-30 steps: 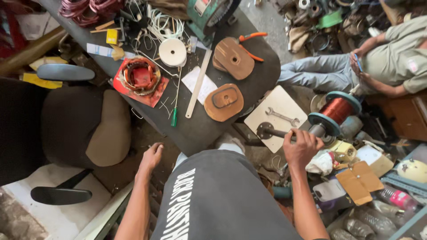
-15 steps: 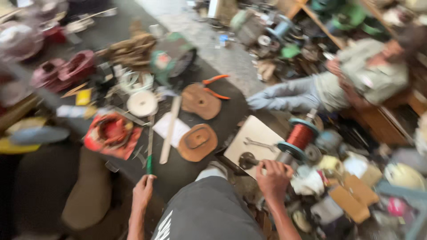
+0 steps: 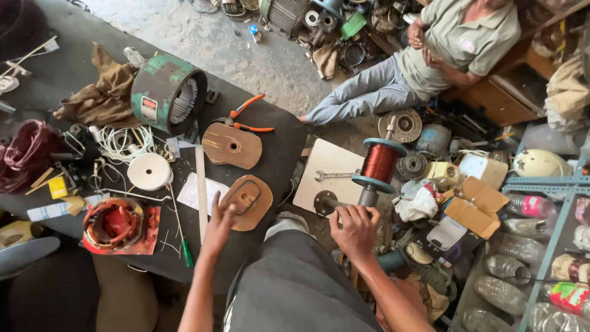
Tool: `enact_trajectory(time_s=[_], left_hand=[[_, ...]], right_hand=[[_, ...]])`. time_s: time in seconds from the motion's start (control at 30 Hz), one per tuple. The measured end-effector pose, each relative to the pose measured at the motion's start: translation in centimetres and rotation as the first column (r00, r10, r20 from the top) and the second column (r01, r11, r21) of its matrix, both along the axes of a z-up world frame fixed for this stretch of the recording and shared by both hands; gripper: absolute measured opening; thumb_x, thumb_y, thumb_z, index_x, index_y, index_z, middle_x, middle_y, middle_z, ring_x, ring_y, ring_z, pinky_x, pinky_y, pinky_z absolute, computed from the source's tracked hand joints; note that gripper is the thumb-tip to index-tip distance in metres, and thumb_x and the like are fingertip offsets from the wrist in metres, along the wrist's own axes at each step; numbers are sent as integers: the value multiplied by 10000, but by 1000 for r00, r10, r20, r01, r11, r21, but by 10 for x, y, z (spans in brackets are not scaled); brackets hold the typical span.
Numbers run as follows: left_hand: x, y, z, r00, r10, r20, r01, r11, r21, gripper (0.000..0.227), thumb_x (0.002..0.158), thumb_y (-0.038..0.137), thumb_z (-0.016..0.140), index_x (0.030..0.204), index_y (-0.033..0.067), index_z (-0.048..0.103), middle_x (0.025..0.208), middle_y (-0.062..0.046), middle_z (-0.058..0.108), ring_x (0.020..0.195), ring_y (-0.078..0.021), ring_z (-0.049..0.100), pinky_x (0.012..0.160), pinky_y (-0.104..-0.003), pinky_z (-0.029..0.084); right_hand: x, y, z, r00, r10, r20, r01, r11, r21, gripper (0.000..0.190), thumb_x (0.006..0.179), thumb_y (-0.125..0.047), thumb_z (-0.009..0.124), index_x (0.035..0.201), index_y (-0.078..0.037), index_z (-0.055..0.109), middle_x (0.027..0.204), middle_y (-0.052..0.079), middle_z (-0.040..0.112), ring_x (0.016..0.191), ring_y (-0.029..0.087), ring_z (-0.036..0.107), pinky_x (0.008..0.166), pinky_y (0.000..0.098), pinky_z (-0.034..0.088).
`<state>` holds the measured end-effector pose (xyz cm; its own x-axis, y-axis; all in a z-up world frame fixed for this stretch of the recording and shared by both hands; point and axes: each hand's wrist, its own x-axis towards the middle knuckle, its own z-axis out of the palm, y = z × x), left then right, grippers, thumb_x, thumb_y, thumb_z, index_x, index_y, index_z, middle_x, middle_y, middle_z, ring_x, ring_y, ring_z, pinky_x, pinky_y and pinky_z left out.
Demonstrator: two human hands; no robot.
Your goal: The person handles a copper wire coil and wooden discs, then mounts the wooden discs onto a metal spindle using a wrench. The person works in a cluttered workshop environment.
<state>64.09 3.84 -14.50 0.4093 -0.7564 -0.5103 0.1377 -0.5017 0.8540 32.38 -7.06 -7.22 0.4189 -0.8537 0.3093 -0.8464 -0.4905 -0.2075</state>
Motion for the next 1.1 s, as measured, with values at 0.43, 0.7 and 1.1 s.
enact_trajectory(time_s=[0.43,0.7,1.1], left_hand=[[-26,-15,-21,621,-198,759,225,972,70,884,751,143,751,1533,23,357,1572,-257,329,1465,-437,299,1195,-514,284],[-40,3,-14,281,-296,913,390,904,173,734,857,171,622,1552,114,390,1627,-79,352,1526,-315,289,1246,-499,234],[-29,5,-5,245,-368,897,366,892,266,689,874,195,608,1535,127,425,1640,-58,337,1531,-309,271,1237,-528,233]], right_hand=[[0,-5,0,1000,-1,-31,2,999,32,82,855,-193,719,828,-116,707,823,6,696,872,197,649,926,440,379],[-4,-3,-5,1000,-7,-23,7,1000,3,78,854,-203,723,847,-126,719,864,6,716,877,190,650,938,436,380],[-9,3,-4,1000,8,10,-9,1000,29,65,861,-178,732,838,-120,714,870,1,723,884,192,653,936,437,380]])
